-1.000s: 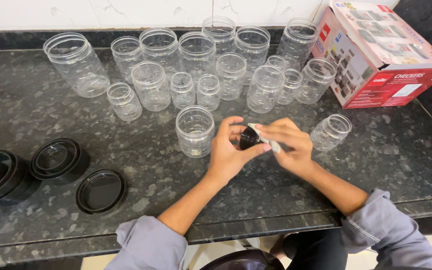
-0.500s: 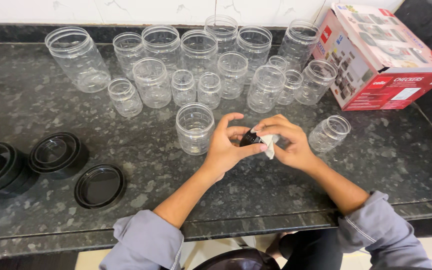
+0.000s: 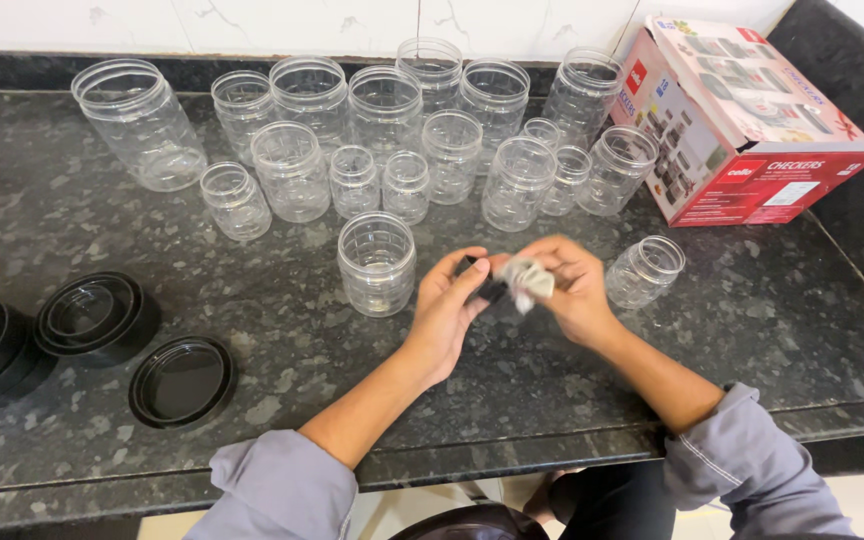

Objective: The person wipes clear plastic jars and their black lids with a cloth on a kitchen counter, then screws a black lid onto a jar and continues wiping more jars one at a time.

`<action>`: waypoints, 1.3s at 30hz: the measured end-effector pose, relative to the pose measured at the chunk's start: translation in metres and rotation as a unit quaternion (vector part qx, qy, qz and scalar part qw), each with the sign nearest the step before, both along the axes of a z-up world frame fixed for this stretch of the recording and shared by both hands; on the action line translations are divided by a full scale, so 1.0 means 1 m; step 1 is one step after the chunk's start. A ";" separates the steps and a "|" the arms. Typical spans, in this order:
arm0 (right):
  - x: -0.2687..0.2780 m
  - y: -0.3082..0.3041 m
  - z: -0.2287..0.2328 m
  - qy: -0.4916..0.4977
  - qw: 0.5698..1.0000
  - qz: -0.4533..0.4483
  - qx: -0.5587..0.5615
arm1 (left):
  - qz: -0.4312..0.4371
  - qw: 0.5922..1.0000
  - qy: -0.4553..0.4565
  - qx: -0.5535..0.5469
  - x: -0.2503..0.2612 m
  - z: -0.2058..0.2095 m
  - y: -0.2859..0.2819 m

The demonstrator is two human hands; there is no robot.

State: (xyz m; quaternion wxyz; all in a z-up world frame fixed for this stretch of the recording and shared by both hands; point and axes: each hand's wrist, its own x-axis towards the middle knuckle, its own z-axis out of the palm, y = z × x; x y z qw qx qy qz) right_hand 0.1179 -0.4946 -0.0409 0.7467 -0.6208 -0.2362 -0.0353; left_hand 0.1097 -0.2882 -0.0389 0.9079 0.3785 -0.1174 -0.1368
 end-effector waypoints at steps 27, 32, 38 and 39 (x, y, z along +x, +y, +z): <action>-0.047 0.047 0.039 -0.388 0.860 -0.094 -0.317 | 0.191 0.912 -0.172 0.320 -0.007 -0.009 0.001; -0.038 0.042 0.046 -0.468 0.800 -0.141 -0.348 | 0.173 0.901 -0.212 0.336 -0.003 -0.020 -0.005; -0.042 0.044 0.043 -0.433 0.808 -0.147 -0.372 | 0.188 0.906 -0.199 0.322 -0.004 -0.016 0.001; -0.042 0.044 0.044 -0.428 0.817 -0.122 -0.368 | 0.185 0.909 -0.197 0.317 -0.005 -0.015 0.002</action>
